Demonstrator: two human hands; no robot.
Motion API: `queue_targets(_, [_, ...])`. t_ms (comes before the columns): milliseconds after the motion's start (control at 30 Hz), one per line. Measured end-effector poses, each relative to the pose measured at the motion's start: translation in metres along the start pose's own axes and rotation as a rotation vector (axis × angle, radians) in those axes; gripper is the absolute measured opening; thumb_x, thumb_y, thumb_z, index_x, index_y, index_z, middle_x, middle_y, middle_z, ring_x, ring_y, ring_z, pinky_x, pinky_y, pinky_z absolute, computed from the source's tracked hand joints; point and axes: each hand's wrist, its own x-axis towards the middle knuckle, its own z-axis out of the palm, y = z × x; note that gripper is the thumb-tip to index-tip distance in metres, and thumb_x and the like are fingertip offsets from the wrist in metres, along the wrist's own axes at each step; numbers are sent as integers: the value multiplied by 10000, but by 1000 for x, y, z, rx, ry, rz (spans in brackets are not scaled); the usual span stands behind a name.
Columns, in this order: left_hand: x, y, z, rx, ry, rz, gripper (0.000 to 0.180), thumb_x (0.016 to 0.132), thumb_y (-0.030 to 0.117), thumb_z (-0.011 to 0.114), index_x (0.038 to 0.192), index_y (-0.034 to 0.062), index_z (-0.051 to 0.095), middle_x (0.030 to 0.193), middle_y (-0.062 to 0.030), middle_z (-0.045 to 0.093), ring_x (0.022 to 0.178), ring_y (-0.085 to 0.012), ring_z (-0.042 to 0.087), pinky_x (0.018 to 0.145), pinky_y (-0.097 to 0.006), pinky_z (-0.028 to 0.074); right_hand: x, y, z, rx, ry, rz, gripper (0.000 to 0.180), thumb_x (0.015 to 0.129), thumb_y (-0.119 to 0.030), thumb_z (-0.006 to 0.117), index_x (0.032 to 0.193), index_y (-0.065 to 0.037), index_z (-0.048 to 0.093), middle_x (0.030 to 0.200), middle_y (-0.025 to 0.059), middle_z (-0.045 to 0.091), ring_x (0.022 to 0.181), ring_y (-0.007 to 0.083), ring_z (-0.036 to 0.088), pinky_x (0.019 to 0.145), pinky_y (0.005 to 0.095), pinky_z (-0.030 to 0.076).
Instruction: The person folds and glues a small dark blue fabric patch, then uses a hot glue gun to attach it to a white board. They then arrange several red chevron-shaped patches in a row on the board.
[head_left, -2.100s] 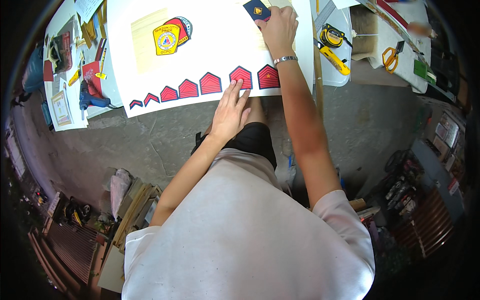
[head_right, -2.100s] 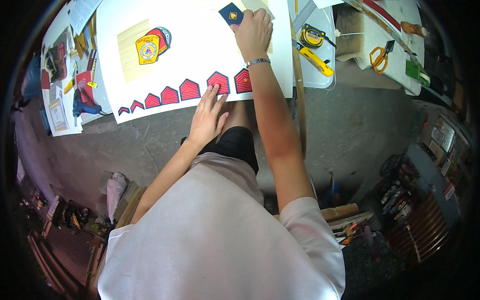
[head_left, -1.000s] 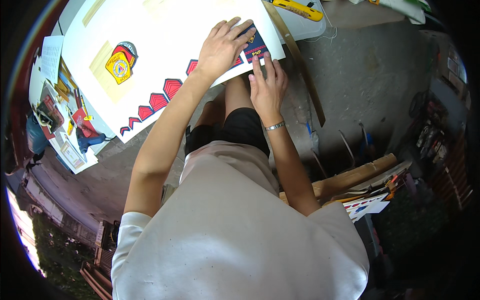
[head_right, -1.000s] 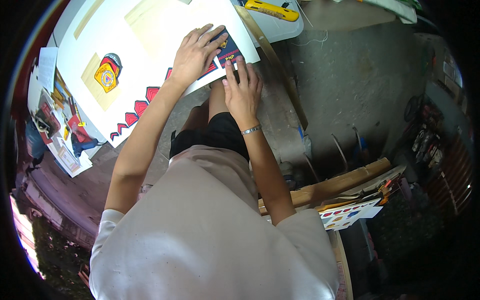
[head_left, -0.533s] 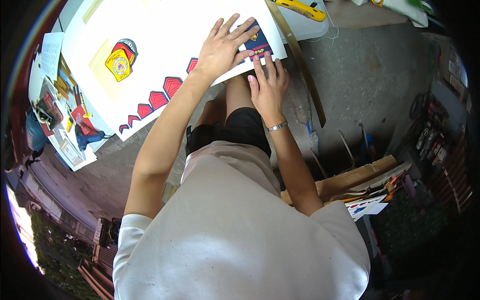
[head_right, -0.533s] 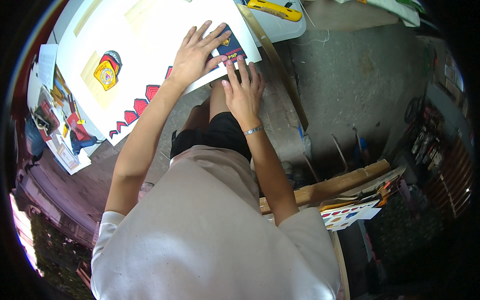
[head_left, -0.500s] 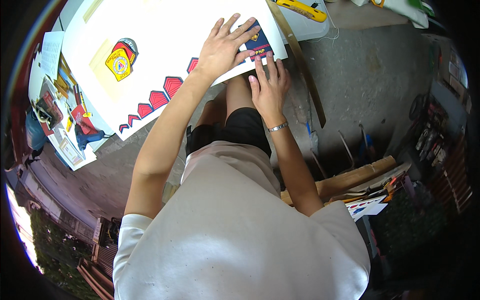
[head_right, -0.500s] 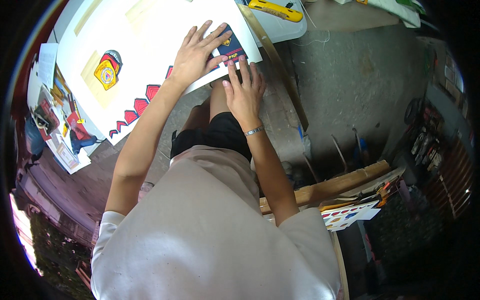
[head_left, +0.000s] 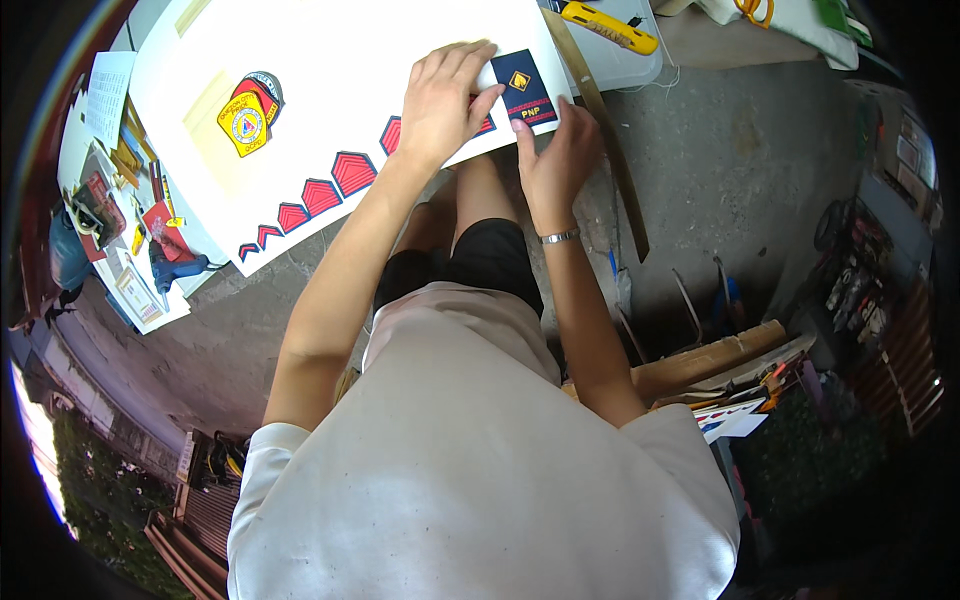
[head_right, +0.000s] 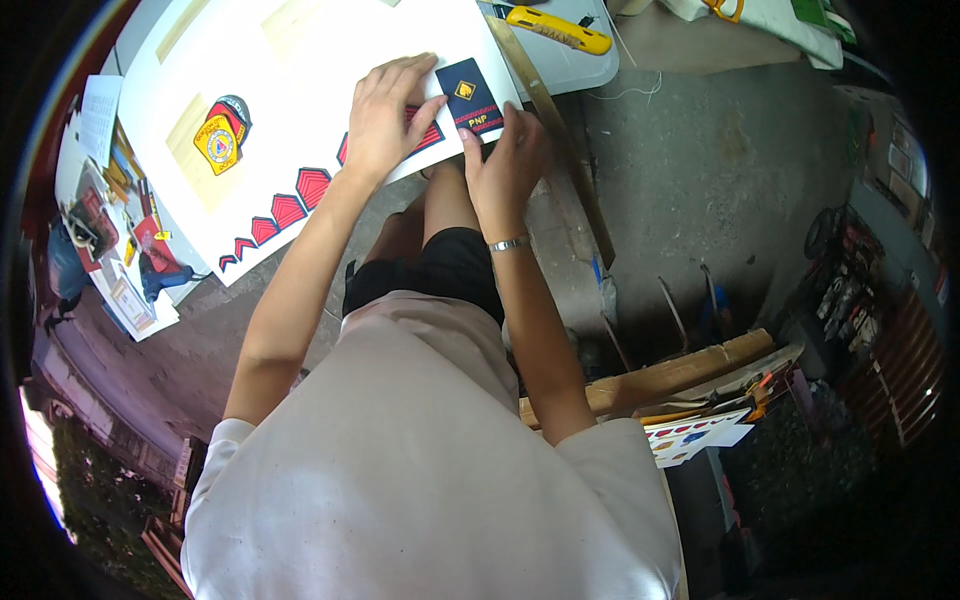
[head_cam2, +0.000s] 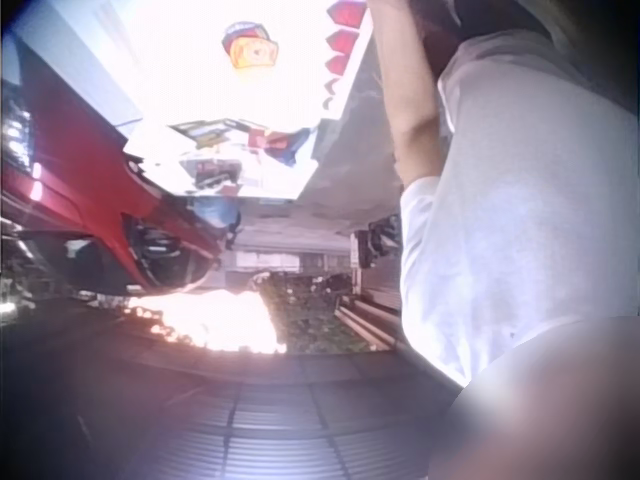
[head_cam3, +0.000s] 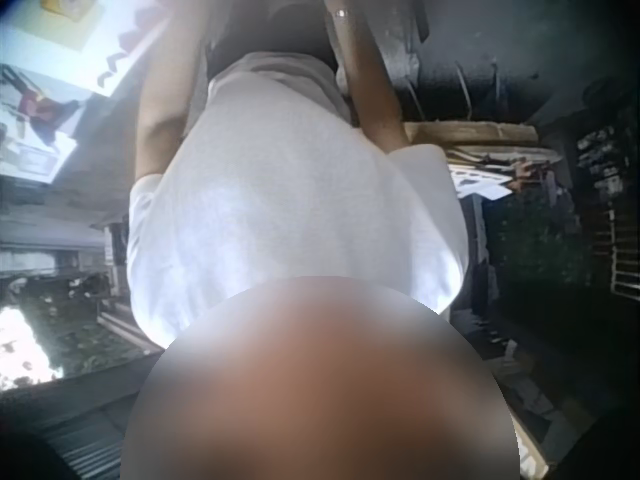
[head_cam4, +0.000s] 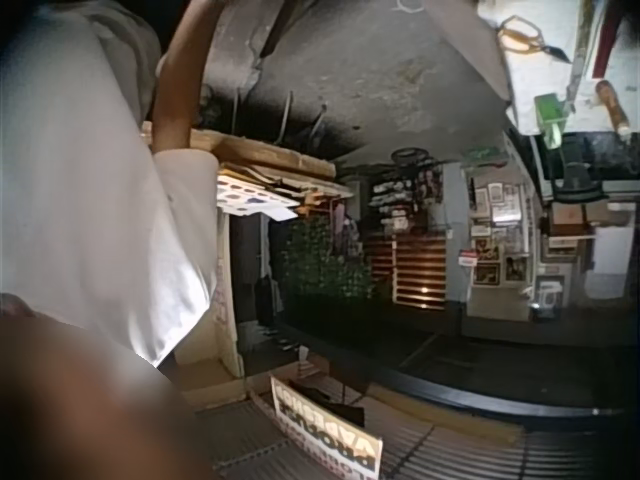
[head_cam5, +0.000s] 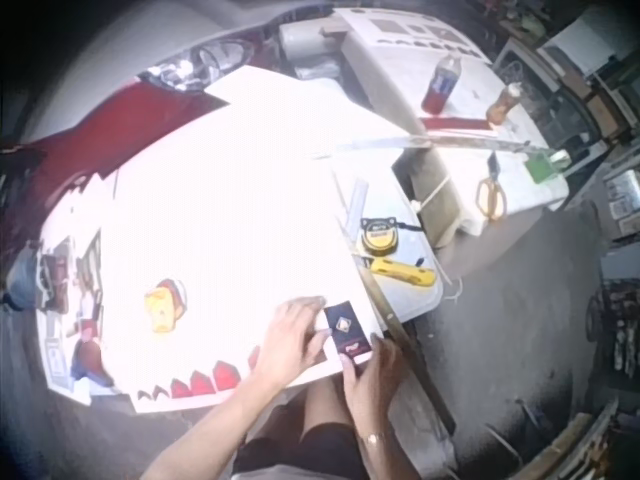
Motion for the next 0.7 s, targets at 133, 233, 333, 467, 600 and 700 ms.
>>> queue_targets(133, [-9,16,-16,-444,-13,-451,380,961,281,736,1231,19,684,1141,-100,735,1056,-205,663,955,-350,503,16,-9,-2,6,-58,56,268,904,-226,747,1073,-63,617,1160,138,641,1058,365,598,896,513,463])
queue_targets(233, [-26,36,-42,-879,-135,-649,401,990,254,737,1228,-54,639,1031,-84,723,944,-118,659,872,-278,525,20,-18,-23,396,103,-240,154,891,-118,740,976,-66,623,1052,116,676,935,348,634,827,473,493])
queue_targets(333, [-44,61,-68,-1262,33,-617,303,977,160,748,1185,-33,644,918,-37,731,799,-81,661,761,-241,548,22,-38,-52,274,134,-472,190,833,-19,774,955,-86,646,1000,87,688,892,306,657,808,410,521])
queue_targets(467, [-54,75,-104,-1386,222,-757,254,981,86,728,1188,-27,634,869,-22,723,782,-56,674,768,-219,567,32,-75,-91,347,3,-605,311,829,-89,831,1087,-131,663,1158,90,645,1000,279,640,848,377,532])
queue_targets(600, [-67,74,-145,-1344,318,-688,259,982,77,721,1199,-41,642,893,-46,751,771,-59,687,748,-220,572,42,-111,-122,566,-109,-476,430,890,-287,825,1218,-83,635,1262,113,596,1068,264,621,857,363,526])
queue_targets(700, [-78,75,-171,-1288,300,-631,257,991,83,710,1201,-49,644,954,-74,765,802,-67,693,756,-222,571,48,-135,-129,871,-309,-206,355,974,-184,736,1239,9,599,1130,106,653,926,184,654,799,297,534])
